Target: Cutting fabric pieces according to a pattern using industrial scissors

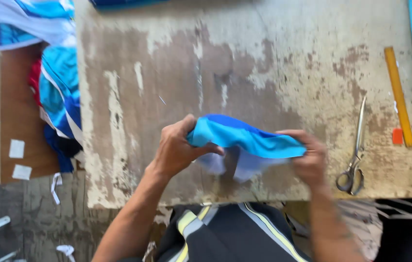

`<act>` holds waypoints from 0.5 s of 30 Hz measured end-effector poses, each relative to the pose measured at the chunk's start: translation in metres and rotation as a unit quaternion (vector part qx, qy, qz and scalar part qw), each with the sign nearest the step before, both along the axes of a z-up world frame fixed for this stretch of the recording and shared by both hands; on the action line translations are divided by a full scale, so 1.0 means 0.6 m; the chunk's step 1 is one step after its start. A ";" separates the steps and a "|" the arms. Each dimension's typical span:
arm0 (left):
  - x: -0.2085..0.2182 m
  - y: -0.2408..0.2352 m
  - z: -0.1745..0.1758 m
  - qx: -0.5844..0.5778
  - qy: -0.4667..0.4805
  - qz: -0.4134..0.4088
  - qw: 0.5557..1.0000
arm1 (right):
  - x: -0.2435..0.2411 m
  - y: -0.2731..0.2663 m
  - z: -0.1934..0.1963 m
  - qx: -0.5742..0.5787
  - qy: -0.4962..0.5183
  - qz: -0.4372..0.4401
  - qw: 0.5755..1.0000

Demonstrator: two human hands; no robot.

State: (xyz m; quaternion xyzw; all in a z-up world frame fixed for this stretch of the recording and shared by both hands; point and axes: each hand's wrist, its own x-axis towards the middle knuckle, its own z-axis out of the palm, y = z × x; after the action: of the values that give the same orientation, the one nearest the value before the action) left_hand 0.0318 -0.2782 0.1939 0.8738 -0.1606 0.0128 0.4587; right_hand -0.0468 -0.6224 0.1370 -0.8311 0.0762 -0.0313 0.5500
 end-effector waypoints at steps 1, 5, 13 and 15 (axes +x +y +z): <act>0.038 0.045 -0.007 -0.001 -0.013 -0.001 1.000 | 0.022 -0.042 -0.005 -0.001 -0.013 -0.001 1.000; 0.149 0.213 -0.052 0.143 -0.208 -0.020 0.967 | 0.130 -0.151 0.028 -0.275 -0.106 0.007 0.956; 0.165 0.343 0.019 0.211 -0.319 0.081 0.920 | 0.164 -0.176 0.111 -0.234 -0.236 0.025 0.943; 0.109 0.345 0.007 0.185 -0.351 0.070 0.915 | 0.107 -0.162 0.101 -0.298 -0.153 0.031 0.942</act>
State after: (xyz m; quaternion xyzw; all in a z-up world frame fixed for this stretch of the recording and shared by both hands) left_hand 0.0973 -0.0713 0.1979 0.8914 -0.2489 0.3212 0.2008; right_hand 0.0174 -0.7198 0.1976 -0.9441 -0.0472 -0.1621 0.2830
